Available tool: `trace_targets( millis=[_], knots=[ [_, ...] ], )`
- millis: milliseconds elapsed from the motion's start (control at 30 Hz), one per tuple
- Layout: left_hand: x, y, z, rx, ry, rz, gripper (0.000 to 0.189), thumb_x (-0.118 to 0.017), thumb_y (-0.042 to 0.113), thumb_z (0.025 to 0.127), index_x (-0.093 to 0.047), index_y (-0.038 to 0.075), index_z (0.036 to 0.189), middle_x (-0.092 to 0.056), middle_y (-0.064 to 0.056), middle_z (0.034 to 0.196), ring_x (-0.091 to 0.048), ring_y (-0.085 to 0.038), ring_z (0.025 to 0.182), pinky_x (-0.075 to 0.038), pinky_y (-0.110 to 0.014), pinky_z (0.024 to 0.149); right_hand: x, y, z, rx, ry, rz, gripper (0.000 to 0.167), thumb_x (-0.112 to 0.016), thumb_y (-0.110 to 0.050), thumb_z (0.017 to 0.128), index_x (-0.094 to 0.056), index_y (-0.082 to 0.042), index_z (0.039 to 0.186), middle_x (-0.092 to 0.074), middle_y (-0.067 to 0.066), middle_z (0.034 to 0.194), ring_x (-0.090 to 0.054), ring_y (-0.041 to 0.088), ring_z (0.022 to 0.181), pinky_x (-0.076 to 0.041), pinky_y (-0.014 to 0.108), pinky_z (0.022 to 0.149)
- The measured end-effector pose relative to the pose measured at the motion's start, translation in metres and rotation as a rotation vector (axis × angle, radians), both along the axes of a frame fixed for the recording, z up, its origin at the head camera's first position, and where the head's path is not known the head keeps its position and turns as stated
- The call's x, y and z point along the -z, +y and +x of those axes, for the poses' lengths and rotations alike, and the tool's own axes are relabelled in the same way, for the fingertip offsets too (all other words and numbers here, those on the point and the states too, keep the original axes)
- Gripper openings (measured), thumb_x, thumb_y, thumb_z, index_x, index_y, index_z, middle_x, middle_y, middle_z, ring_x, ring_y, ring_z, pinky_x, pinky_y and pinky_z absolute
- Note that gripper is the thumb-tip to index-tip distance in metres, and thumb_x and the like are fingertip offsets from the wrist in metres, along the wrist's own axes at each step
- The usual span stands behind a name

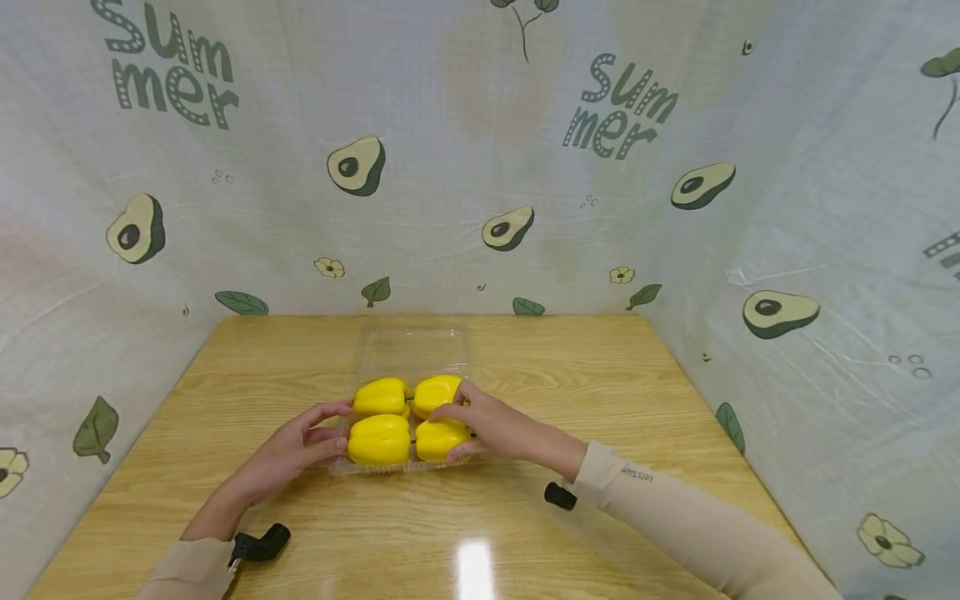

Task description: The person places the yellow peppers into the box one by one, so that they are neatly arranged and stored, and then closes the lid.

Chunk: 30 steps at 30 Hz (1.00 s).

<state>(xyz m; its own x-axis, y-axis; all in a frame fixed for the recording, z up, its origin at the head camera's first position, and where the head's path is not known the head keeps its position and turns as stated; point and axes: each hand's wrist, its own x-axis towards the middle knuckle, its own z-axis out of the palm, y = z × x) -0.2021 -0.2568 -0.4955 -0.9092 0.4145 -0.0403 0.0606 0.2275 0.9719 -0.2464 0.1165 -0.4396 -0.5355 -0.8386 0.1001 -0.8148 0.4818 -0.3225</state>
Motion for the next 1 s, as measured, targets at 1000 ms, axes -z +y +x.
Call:
trace_targets(
  millis=[1000],
  knots=[
    [-0.001,0.001,0.001,0.000,0.014,-0.015,0.051,-0.065,0.023,0.109,-0.046,0.005,0.152,-0.021,-0.021,0.174,-0.063,-0.011,0.127,-0.062,-0.033,0.093,-0.027,0.029,-0.049,0.169,-0.171,-0.074,0.050,-0.069,-0.032,0.106,-0.057,-0.017,0.152,-0.056,0.009,0.131,-0.057,0.025,0.110,-0.054,0.036,0.089]
  ],
)
